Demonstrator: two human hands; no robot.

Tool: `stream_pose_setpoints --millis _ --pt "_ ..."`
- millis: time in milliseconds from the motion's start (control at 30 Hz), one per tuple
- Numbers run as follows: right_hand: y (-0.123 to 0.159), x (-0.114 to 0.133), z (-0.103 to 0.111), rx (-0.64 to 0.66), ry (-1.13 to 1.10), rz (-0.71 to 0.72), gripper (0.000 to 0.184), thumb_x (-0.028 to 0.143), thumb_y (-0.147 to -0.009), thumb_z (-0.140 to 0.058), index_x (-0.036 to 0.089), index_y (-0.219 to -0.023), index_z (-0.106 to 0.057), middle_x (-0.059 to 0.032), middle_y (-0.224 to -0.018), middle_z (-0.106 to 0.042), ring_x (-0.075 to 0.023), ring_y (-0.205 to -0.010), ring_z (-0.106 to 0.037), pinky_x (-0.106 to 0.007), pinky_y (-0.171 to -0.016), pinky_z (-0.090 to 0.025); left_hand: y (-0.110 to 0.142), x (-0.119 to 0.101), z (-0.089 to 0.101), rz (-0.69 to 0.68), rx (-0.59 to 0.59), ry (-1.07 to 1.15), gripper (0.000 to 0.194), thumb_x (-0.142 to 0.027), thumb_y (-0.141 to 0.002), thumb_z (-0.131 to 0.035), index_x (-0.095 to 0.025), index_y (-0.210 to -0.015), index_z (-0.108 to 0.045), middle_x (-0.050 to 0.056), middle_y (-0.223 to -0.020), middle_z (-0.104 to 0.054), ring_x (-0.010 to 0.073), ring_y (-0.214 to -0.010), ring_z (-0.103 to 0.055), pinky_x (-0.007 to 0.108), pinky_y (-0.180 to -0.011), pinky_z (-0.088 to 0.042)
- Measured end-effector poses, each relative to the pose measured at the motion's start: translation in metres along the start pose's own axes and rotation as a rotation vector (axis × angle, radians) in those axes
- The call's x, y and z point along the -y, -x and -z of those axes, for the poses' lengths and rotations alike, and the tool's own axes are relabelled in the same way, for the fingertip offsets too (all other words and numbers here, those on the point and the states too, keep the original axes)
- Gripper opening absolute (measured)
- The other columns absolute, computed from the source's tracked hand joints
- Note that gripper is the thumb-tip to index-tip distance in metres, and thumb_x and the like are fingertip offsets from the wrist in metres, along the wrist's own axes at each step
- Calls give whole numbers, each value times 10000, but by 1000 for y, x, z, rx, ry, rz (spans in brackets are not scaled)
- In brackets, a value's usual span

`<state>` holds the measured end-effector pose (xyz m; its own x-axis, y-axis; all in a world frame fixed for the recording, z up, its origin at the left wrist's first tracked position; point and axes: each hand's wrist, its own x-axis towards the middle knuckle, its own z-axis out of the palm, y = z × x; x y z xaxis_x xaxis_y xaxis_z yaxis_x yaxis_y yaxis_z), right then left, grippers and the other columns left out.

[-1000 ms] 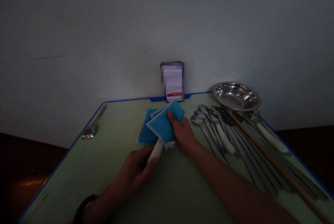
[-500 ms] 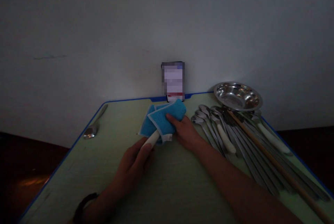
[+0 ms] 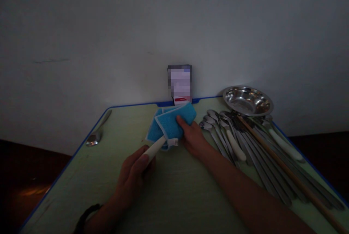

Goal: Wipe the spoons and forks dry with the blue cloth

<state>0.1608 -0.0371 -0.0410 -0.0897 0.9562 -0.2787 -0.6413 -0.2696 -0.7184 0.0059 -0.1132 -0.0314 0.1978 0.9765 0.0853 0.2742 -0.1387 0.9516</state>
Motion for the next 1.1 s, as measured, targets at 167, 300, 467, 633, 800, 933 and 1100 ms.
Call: stream_pose_setpoints --millis 167,300,467,633,800,933,1100 --pt "1 -2 4 80 106 20 284 295 -668 -695 162 -908 -620 -42 -862 -705 -185 -744 -655 -341 -726 -516 -3 -4 -6 49 185 -217 274 -391 -848 -425 -148 -784 -533 -20 -589 -482 105 -507 -426 214 -469 -314" --pt "2 -2 4 94 131 15 264 307 -655 -703 151 -855 -629 -39 -806 -709 -184 -702 -651 -339 -716 -509 -5 -8 -9 82 339 -308 275 -404 -808 -507 -147 -878 -576 9 -666 -578 124 -553 -486 223 -501 -349" --pt "0 1 1 -44 -18 31 208 297 -642 -708 182 -796 -630 1 -748 -703 -176 -741 -649 -324 -761 -495 -6 -8 -7 88 282 -183 250 -372 -826 -484 -133 -846 -557 1 -661 -553 111 -567 -483 207 -504 -354" --pt "-2 1 3 -66 -60 26 187 281 -662 -692 189 -808 -618 6 -760 -698 -179 -803 -643 -321 -772 -494 -2 -8 -7 25 256 -171 213 -336 -832 -483 -142 -749 -515 -43 -571 -453 80 -503 -398 190 -461 -304" --pt "-3 0 5 -52 -72 26 201 280 -674 -681 198 -837 -596 4 -817 -699 -181 -815 -639 -327 -770 -497 0 -8 -6 -42 259 -200 181 -284 -847 -454 -143 -748 -510 -40 -572 -450 81 -502 -409 193 -467 -309" --pt "-2 0 4 -45 -67 27 206 287 -668 -686 200 -830 -593 5 -823 -698 -183 -831 -636 -326 -774 -495 1 -8 -4 -57 274 -205 171 -267 -852 -444 -141 -758 -512 -33 -577 -463 84 -505 -423 195 -471 -317" --pt "-1 1 2 -51 -59 27 212 281 -665 -688 181 -832 -604 -3 -792 -696 -190 -855 -633 -339 -790 -490 1 -9 -5 -61 291 -155 146 -271 -833 -481 -147 -759 -501 -38 -577 -468 77 -495 -417 183 -456 -310"
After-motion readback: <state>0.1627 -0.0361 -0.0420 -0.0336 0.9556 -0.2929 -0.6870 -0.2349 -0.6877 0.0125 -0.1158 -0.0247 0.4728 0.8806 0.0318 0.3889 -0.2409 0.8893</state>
